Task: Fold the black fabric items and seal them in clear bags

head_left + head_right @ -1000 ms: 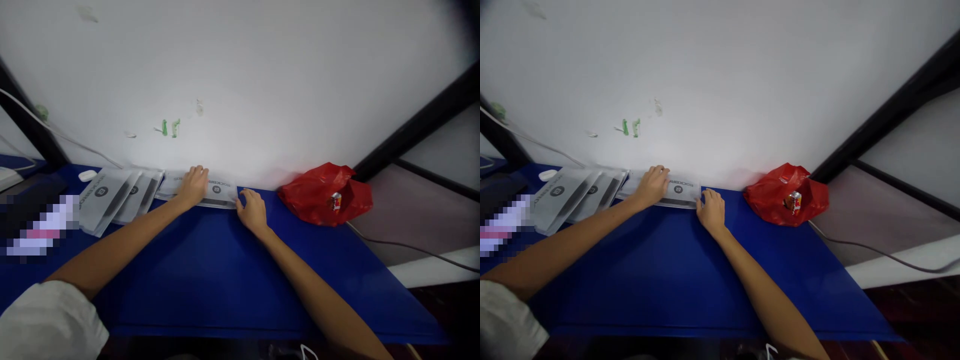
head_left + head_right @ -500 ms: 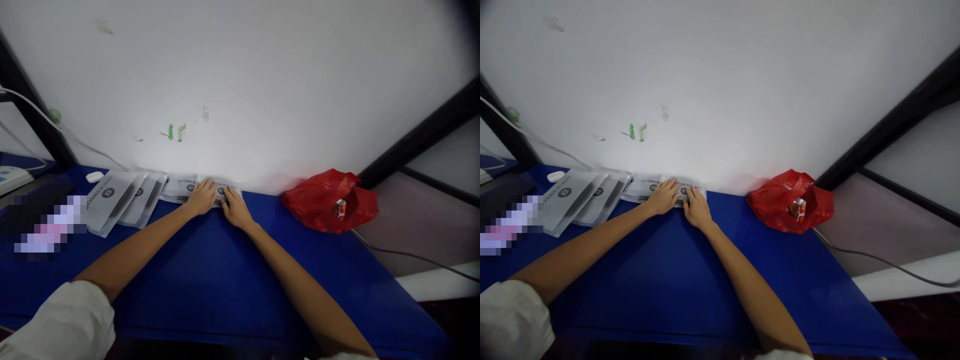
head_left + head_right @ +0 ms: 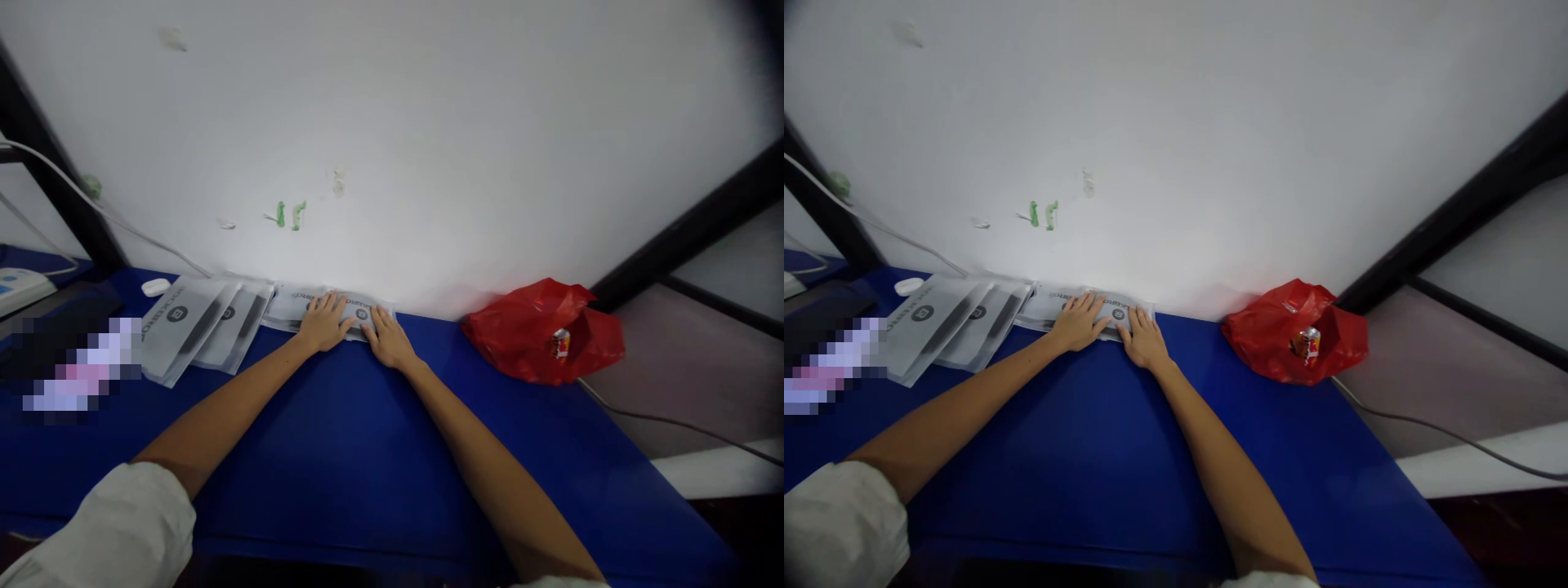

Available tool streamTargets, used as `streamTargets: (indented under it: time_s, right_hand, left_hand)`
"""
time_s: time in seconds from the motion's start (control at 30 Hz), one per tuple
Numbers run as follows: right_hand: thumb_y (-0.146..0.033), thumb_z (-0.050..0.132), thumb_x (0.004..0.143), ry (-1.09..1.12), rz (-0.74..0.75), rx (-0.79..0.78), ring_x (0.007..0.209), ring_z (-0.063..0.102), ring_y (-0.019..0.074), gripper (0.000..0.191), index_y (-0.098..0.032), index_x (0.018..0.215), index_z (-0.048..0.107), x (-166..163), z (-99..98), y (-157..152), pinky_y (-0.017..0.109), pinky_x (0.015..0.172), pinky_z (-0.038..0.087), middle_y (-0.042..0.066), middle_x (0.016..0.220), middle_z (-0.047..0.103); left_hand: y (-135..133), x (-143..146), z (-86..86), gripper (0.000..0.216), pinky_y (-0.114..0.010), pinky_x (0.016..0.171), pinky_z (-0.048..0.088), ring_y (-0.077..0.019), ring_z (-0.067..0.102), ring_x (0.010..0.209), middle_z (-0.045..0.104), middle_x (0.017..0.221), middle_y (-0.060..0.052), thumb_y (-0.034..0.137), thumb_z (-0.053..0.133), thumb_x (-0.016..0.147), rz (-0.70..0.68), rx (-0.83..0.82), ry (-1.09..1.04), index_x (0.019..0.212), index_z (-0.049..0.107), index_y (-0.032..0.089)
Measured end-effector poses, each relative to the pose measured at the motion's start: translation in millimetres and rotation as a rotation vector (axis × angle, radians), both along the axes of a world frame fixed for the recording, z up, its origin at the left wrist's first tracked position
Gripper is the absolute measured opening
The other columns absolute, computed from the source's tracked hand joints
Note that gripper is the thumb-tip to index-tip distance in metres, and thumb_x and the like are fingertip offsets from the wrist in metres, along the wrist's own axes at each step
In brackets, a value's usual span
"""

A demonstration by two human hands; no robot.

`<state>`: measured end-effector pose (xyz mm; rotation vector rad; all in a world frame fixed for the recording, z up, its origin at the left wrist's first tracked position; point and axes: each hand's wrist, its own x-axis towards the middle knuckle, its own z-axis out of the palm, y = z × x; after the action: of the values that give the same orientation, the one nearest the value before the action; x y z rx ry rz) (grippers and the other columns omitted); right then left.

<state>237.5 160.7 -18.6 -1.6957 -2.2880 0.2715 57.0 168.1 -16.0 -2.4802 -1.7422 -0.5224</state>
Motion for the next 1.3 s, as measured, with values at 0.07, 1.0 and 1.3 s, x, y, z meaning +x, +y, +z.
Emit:
streamTargets:
  time_s: [0.07,1.0,1.3]
  right_hand:
    - [-0.048,0.024,0.095,-0.02,-0.018,-0.027,0.141,0.016,0.0255,0.064,-0.009,0.146,0.021,4,-0.1,-2,0.046,0.113,0.017,0.016,0.152,0.019]
    - [-0.033,0.038,0.091,0.037,-0.255,0.144,0.129,0.043,0.0279,0.046,-0.007,0.126,0.052,21,-4.3,-83,0.042,0.107,0.032,0.019,0.136,0.049]
    - [-0.03,0.042,0.089,0.057,-0.29,0.194,0.118,0.051,0.0277,0.039,-0.011,0.121,0.054,21,1.3,-88,0.039,0.098,0.039,0.016,0.125,0.058]
  left_hand:
    - [-3,-1,-0.4,0.06,-0.047,0.112,0.014,-0.0278,0.023,0.139,0.031,0.148,-0.018,0.045,0.025,0.094,0.002,-0.004,-0.005,0.142,0.029,0.009]
    - [-107,-42,-9.6,0.039,-0.041,0.106,0.033,-0.0251,0.042,0.127,0.049,0.136,-0.015,0.028,0.036,0.092,0.072,0.031,-0.13,0.121,0.054,0.012]
    - [-115,-43,-8.4,0.035,-0.039,0.104,0.035,-0.0242,0.046,0.123,0.055,0.13,-0.013,0.027,0.038,0.091,0.068,0.001,-0.144,0.118,0.057,0.014]
